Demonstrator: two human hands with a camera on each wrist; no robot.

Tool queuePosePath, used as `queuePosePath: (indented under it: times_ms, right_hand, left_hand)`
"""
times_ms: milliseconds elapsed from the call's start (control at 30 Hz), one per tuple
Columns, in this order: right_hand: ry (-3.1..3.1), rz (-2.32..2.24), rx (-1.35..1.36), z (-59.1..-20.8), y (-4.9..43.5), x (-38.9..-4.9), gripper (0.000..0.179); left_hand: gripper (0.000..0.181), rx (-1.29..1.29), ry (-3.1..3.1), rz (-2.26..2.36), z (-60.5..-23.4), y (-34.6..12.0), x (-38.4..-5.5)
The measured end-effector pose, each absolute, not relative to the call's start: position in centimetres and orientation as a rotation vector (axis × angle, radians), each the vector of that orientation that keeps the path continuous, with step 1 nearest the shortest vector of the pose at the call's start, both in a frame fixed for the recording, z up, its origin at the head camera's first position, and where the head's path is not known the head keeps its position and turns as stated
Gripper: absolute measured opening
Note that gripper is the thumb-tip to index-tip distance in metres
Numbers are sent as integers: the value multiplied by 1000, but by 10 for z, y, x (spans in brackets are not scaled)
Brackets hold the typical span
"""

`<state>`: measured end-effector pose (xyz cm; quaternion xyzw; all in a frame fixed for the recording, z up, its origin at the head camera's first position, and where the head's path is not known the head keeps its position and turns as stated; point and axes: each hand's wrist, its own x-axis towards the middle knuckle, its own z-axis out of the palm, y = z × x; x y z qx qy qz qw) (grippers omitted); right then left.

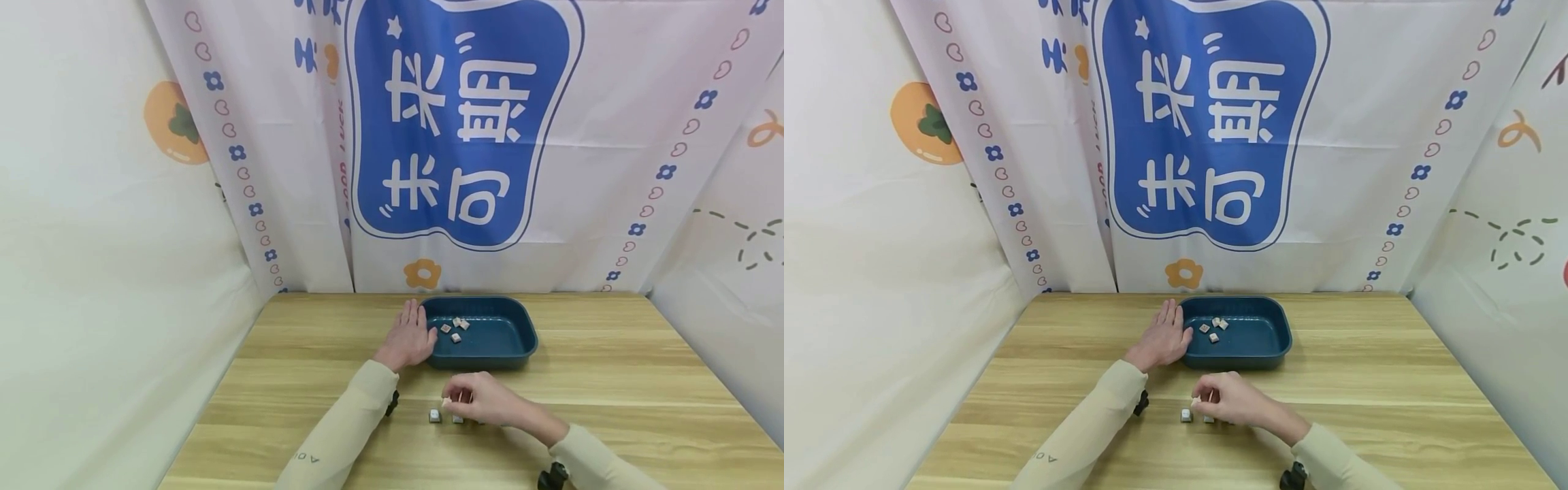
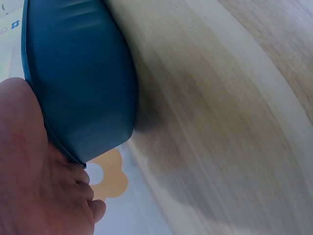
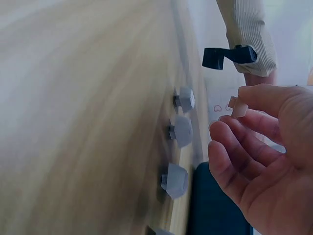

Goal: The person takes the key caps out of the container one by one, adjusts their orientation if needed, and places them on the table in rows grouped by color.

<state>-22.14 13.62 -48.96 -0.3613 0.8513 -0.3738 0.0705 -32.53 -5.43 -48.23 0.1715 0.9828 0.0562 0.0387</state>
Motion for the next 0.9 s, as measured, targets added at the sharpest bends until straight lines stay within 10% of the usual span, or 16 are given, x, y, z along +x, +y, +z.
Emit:
queuePosePath:
  times_ms: [900]
  right_hand:
    - [2440,-964,-1306,-506,116,-202,8]
  left_hand:
    - [67,514,2994,170,-478,-53,-324]
